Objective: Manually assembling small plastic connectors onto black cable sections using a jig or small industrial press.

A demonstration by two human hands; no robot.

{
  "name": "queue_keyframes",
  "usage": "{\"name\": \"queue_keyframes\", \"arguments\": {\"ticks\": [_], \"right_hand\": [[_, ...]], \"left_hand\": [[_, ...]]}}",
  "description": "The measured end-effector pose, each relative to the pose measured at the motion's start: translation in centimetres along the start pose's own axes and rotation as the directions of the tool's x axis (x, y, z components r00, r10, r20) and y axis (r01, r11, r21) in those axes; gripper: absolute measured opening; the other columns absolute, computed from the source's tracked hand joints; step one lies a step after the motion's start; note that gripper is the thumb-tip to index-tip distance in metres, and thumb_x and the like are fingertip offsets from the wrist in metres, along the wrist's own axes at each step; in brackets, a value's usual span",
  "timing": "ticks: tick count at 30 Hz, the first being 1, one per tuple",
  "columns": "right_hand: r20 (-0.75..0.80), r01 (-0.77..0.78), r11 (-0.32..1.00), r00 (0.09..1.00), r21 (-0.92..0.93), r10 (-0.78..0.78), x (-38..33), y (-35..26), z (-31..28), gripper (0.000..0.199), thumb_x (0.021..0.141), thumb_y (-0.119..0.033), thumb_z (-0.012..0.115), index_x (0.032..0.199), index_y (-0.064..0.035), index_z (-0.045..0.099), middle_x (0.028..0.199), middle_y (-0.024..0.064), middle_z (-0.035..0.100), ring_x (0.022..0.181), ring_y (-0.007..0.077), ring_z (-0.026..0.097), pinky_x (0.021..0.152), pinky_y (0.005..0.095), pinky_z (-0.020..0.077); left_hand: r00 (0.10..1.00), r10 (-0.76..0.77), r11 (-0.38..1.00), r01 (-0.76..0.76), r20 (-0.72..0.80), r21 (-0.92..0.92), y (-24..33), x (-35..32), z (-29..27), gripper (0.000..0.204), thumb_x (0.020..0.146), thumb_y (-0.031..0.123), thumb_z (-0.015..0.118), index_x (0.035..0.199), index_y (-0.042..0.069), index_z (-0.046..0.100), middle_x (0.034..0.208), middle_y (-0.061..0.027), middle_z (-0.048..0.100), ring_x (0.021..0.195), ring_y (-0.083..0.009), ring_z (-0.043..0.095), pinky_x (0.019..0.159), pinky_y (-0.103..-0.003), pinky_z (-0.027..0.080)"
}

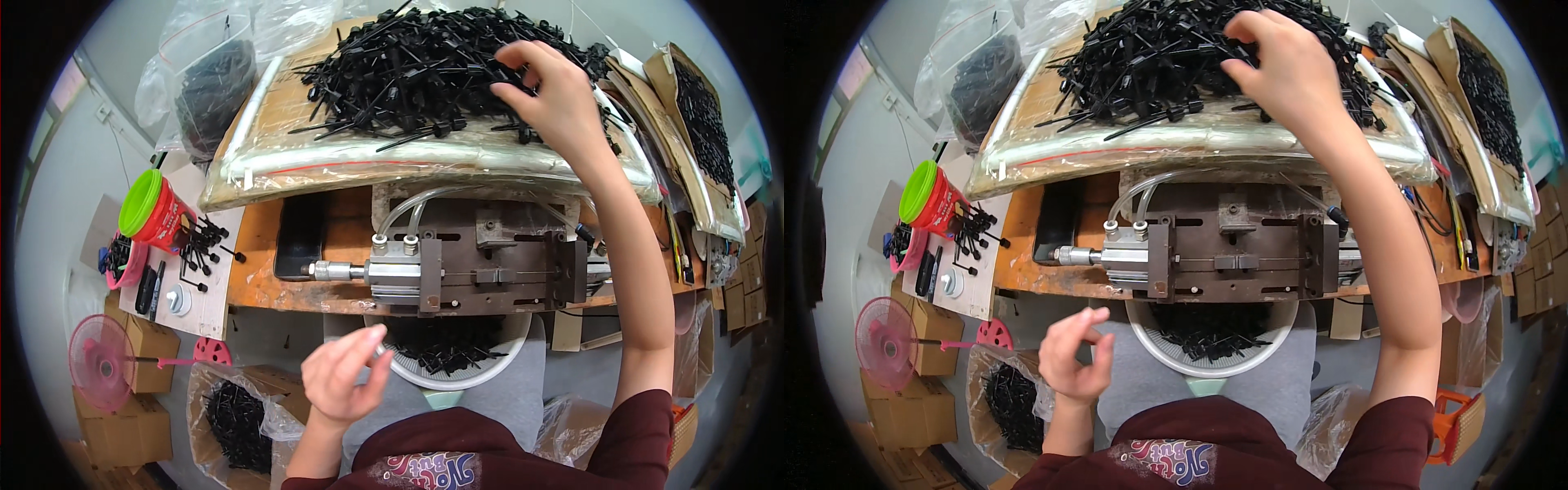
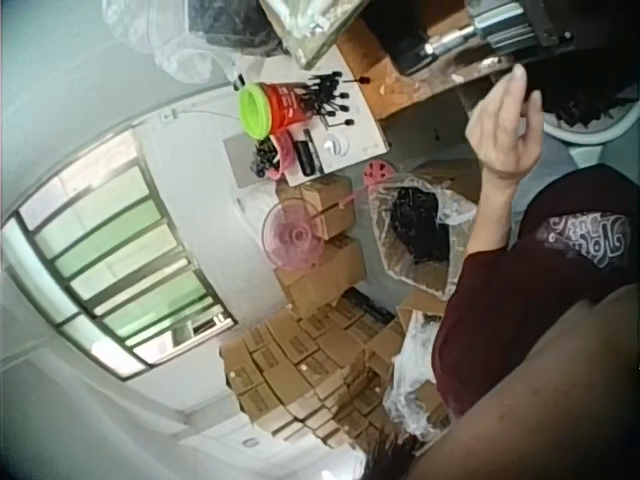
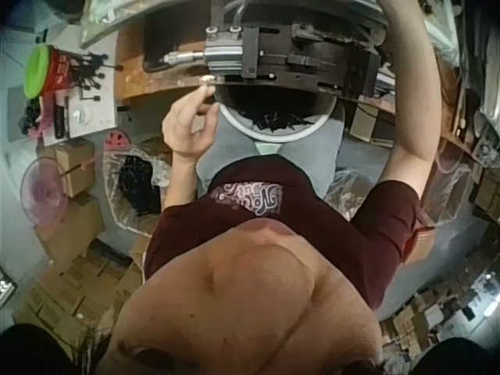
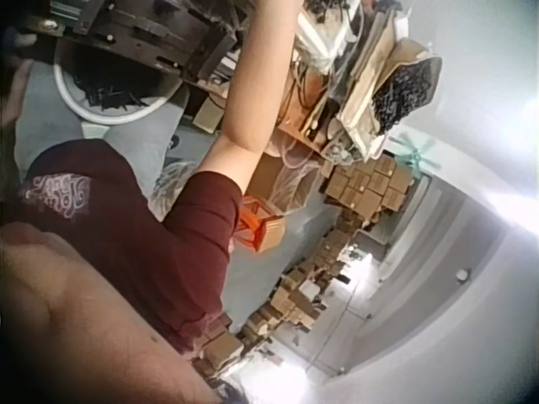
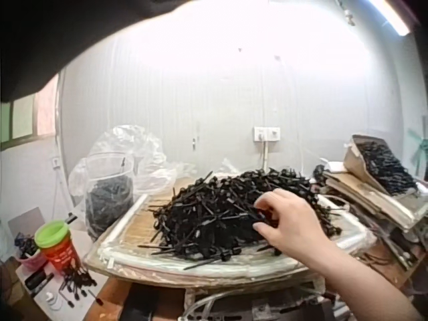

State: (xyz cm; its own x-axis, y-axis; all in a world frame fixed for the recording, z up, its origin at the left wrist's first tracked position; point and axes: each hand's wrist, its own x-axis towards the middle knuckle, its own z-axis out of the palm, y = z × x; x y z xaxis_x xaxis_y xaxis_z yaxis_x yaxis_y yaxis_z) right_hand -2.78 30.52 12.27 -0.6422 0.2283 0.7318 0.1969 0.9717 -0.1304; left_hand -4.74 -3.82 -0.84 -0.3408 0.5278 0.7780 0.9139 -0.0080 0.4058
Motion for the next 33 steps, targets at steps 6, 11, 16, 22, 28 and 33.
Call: {"name": "queue_keyframes", "arguments": {"ticks": [6, 11, 16, 22, 28, 33], "right_hand": [[0.118, -0.017, 0.986, 0.992, -0.167, 0.037, 1.5, 0.1, 2.9, 0.033, 0.08, -0.021, 0.073, 0.109, -0.0087, 0.063, 0.099, 0.0111, 0.069, 0.095, 0.0307, 0.067, 0.08, 0.0412, 0.0541], [0.053, -0.082, 0.996, 0.995, -0.033, 0.084, -0.6, 0.2, 0.8, 0.023, 0.08, -0.015, 0.07, 0.102, -0.0075, 0.068, 0.087, 0.0119, 0.07, 0.084, 0.0294, 0.069, 0.076, 0.0392, 0.0543], [0.107, -0.25, 0.949, 0.967, 0.191, 0.233, -2.0, 1.0, -2.6, 0.026, 0.08, -0.014, 0.072, 0.106, -0.0112, 0.072, 0.08, 0.0038, 0.069, 0.06, 0.0112, 0.057, 0.06, 0.0274, 0.0484], [0.014, -0.196, 0.875, 0.977, 0.443, 0.212, -2.7, 2.9, -3.3, 0.019, 0.085, -0.015, 0.072, 0.103, -0.0105, 0.073, 0.081, -0.0049, 0.068, 0.06, 0.0013, 0.042, 0.053, 0.0195, 0.0345], [0.232, 0.053, 0.803, 0.944, 0.594, -0.234, -8.4, -3.2, -4.7, 0.014, 0.077, -0.004, 0.074, 0.091, -0.0081, 0.073, 0.081, 0.0043, 0.07, 0.068, 0.0132, 0.062, 0.059, 0.0273, 0.0476], [0.296, 0.124, 0.796, 0.885, 0.592, -0.358, -11.1, -4.2, -5.2, 0.021, 0.072, -0.005, 0.077, 0.092, -0.0071, 0.073, 0.086, 0.0037, 0.072, 0.073, 0.0212, 0.064, 0.064, 0.0325, 0.0513]], "left_hand": [[0.998, 0.056, 0.997, -0.054, 0.028, -0.061, 0.9, -0.3, 1.3, 0.046, 0.076, -0.003, 0.071, 0.12, 0.002, 0.056, 0.098, -0.0131, 0.071, 0.056, -0.0127, 0.061, 0.06, -0.025, 0.051], [0.998, 0.043, 0.998, -0.041, 0.035, -0.055, 0.7, -0.6, 1.2, 0.044, 0.076, -0.002, 0.072, 0.118, 0.0, 0.057, 0.095, -0.0134, 0.072, 0.057, -0.0122, 0.061, 0.059, -0.024, 0.051], [0.997, 0.054, 0.988, -0.044, 0.063, -0.149, 1.2, 0.9, 2.1, 0.043, 0.075, -0.004, 0.073, 0.115, -0.001, 0.06, 0.095, -0.0132, 0.072, 0.056, -0.0121, 0.061, 0.056, -0.023, 0.051], [0.995, -0.075, 0.939, 0.094, 0.071, -0.331, 2.5, 3.9, 4.3, 0.047, 0.075, -0.003, 0.076, 0.12, -0.001, 0.063, 0.102, -0.0144, 0.069, 0.068, -0.0139, 0.066, 0.058, -0.025, 0.053], [0.736, -0.557, 0.135, 0.538, 0.385, -0.832, 3.3, 6.2, 4.8, 0.056, 0.083, -0.011, 0.067, 0.136, -0.005, 0.05, 0.112, -0.0171, 0.064, 0.092, -0.0185, 0.068, 0.078, -0.027, 0.059], [0.754, -0.375, 0.275, 0.646, 0.54, -0.712, 2.2, 5.7, 3.7, 0.038, 0.08, -0.008, 0.072, 0.118, -0.006, 0.065, 0.108, -0.0134, 0.064, 0.095, -0.0169, 0.067, 0.077, -0.026, 0.058]]}}
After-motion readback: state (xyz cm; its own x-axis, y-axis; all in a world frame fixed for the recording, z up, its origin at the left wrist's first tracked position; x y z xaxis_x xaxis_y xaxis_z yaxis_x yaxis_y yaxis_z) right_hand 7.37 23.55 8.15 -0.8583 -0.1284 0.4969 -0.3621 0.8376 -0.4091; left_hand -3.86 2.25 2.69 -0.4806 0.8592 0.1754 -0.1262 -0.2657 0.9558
